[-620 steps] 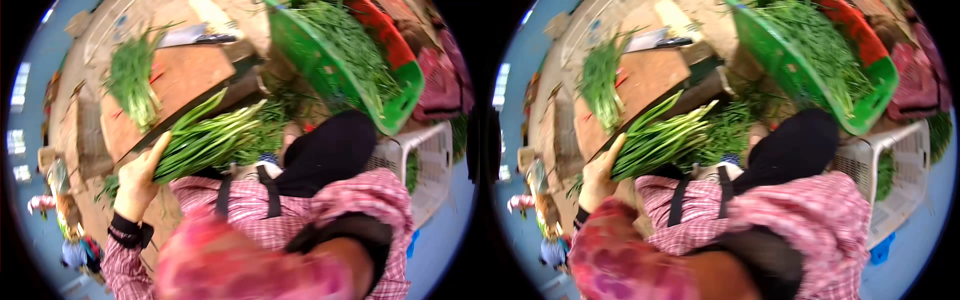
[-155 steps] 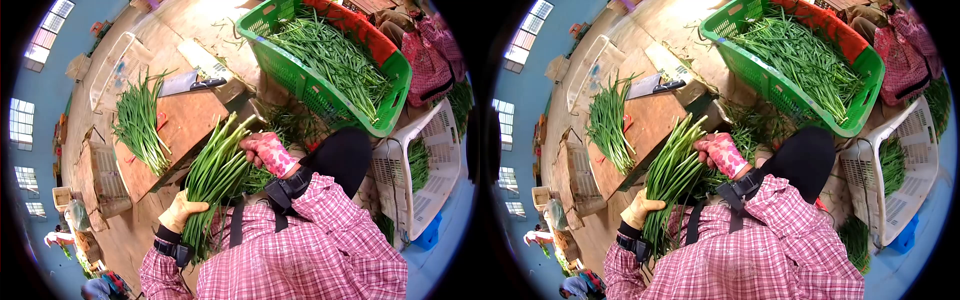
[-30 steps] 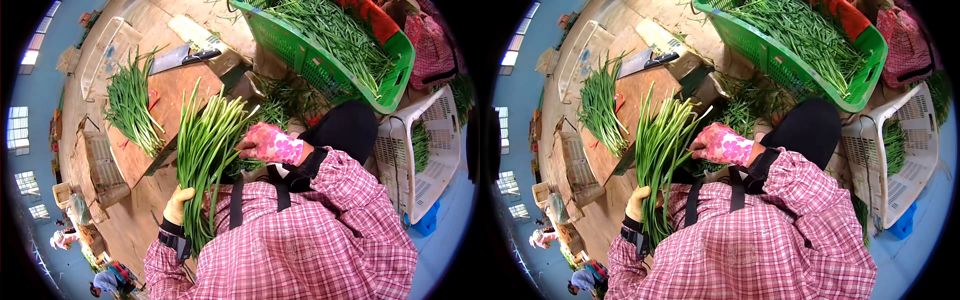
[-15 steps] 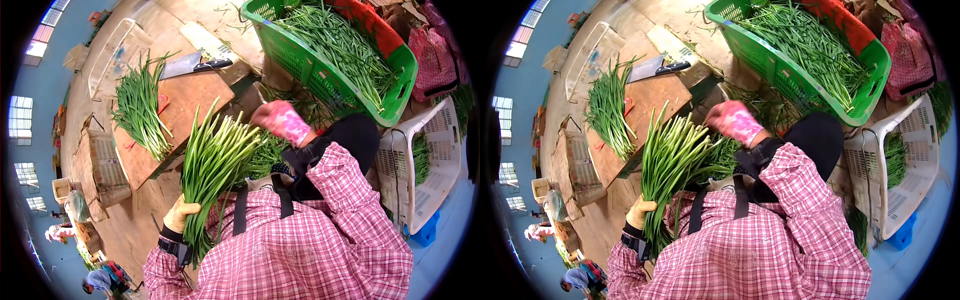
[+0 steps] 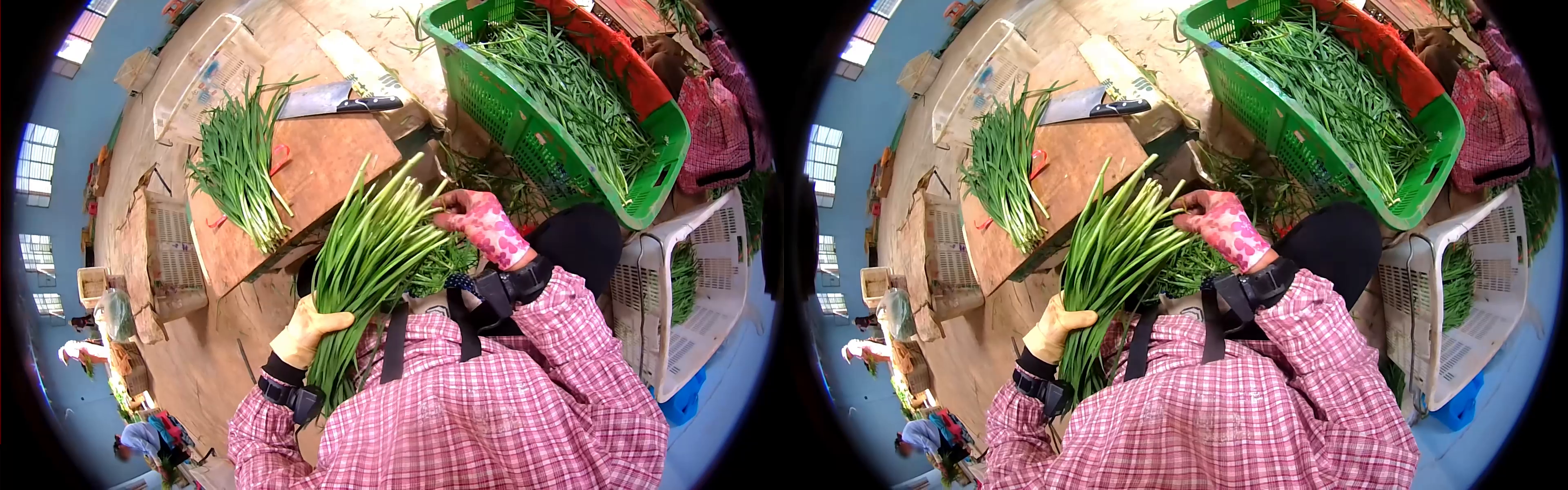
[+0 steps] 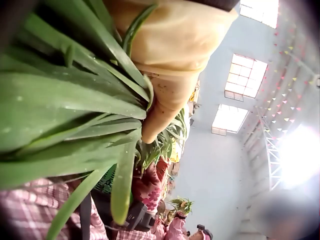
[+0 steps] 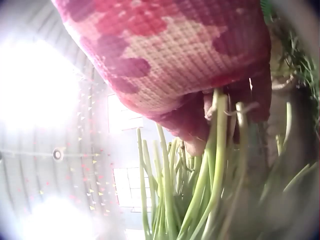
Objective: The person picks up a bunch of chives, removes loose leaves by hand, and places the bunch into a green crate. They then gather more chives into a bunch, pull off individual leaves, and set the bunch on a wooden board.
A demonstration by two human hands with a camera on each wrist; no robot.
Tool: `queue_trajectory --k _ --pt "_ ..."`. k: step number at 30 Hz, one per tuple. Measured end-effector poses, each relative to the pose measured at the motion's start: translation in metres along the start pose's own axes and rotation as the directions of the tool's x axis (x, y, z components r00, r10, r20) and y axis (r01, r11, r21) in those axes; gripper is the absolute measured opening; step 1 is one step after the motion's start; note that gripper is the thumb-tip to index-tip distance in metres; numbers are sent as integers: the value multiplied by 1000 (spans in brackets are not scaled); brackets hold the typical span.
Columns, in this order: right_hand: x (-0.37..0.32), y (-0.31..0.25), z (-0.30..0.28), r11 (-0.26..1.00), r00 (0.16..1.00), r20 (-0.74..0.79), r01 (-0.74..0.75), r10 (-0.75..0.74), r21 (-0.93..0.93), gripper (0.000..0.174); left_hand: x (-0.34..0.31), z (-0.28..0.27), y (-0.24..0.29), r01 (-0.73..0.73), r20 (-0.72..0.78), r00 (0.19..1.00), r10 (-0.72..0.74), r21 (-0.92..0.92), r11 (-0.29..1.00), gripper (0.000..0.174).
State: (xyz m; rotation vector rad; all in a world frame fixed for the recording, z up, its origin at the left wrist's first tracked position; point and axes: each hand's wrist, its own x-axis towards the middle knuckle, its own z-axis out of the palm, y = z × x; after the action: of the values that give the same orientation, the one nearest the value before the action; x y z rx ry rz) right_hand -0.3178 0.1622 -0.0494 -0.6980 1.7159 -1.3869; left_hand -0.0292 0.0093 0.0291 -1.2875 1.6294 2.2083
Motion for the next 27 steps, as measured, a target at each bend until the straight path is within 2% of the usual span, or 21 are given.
queue_trajectory --k 2,3,4,6,8,10,11,14,15,18,19,22,24,25,27 --pt "-12 -14 -3 964 982 -170 38 -85 -264 36 6 -1 -4 -45 6 999 45 37 998 43" --pt "-10 -18 3 731 819 -323 162 -475 -663 35 5 3 2 -13 -12 1000 14 40 999 42" --pt "-12 -26 -1 629 755 -289 204 -589 -750 30 5 6 2 -8 -9 1000 8 51 999 42" --pt "-10 -29 9 538 693 -146 391 -706 -746 25 6 11 4 -2 -4 1000 2 77 997 42" --pt "1 -17 16 490 664 -25 525 -747 -696 23 8 14 4 -21 9 1000 21 54 998 44" --pt "3 -4 15 473 680 40 550 -732 -689 22 5 19 9 -49 7 999 49 12 999 46" --pt "3 2 18 415 636 26 533 -772 -737 22 3 21 13 -42 7 999 42 4 999 47" --pt "11 11 12 440 679 143 606 -720 -662 21 6 11 6 -15 20 1000 14 55 998 46" --pt "13 10 10 437 665 166 637 -728 -636 21 7 10 4 -7 22 1000 6 30 1000 46" --pt "5 1 9 547 734 160 616 -660 -567 22 11 4 -2 -26 36 999 25 26 999 43" --pt "4 -3 7 566 769 222 604 -599 -561 19 11 3 -2 -20 29 999 19 19 1000 43" --pt "6 1 -2 526 781 278 593 -559 -609 15 13 1 1 11 15 1000 -11 3 1000 42" --pt "15 19 -21 302 823 257 449 -507 -841 11 10 1 5 55 6 998 -55 -5 998 42" --pt "35 70 -39 163 901 196 276 -387 -947 9 10 -2 3 54 4 999 -55 14 998 41" --pt "32 51 -46 -18 987 10 7 -161 -1000 10 8 -5 2 52 15 998 -53 48 997 45"
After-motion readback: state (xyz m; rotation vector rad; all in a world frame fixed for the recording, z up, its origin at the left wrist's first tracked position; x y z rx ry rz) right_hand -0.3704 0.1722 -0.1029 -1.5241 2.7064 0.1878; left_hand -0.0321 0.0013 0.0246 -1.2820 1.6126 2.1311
